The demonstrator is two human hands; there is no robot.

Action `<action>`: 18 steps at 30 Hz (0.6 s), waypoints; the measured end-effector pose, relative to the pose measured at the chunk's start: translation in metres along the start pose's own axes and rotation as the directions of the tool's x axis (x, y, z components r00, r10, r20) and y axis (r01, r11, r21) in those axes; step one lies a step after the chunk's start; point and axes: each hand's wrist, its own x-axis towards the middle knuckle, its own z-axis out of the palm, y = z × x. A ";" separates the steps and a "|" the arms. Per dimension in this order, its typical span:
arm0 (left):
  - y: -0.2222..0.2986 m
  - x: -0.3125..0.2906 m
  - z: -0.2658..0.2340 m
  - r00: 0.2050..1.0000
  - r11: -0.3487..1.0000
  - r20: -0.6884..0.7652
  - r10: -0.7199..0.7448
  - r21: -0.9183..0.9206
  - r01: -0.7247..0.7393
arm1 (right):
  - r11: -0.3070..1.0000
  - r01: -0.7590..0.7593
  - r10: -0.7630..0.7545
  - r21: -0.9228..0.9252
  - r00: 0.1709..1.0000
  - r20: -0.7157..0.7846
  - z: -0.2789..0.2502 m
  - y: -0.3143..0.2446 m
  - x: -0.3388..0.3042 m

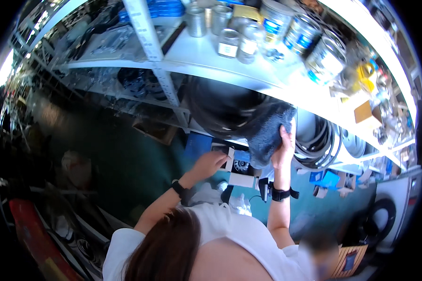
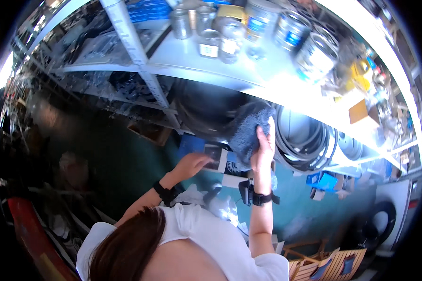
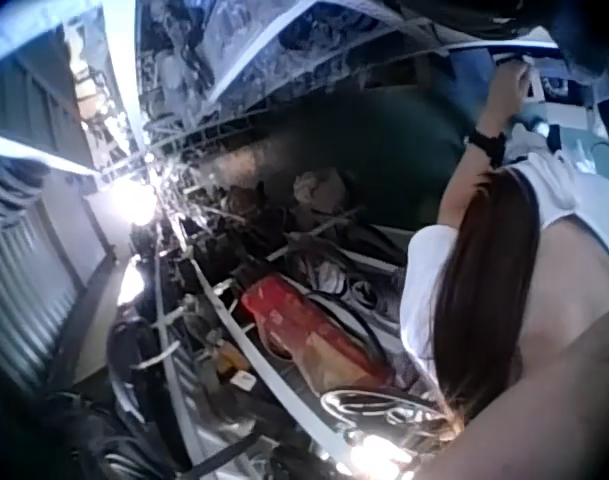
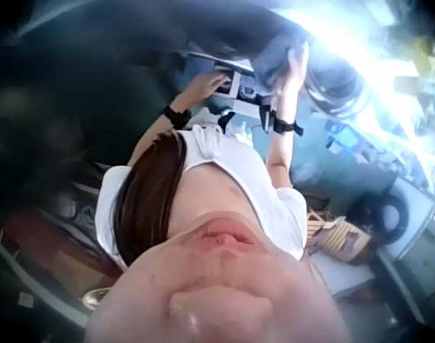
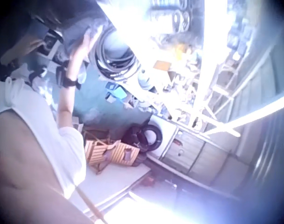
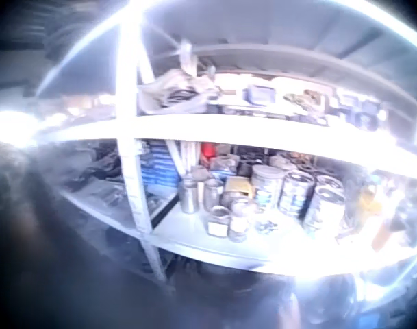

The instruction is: The person wipes a variety of automotive components including a control unit, piping, and metal cylinders using a cloth while moving between storage shelves.

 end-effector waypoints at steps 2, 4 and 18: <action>-0.008 -0.009 -0.012 0.990 0.974 0.138 0.002 0.223 -0.033 | 0.999 0.045 -0.045 0.006 0.999 -0.012 0.015 0.005 -0.001; -0.020 -0.023 -0.024 0.987 0.944 0.158 -0.039 0.330 -0.016 | 0.996 0.066 -0.067 -0.058 0.998 -0.013 0.038 0.009 -0.005; -0.080 -0.162 -0.210 0.655 0.610 -0.095 -0.750 0.286 0.739 | -0.191 0.645 -0.380 -0.740 0.646 0.662 0.165 0.117 0.104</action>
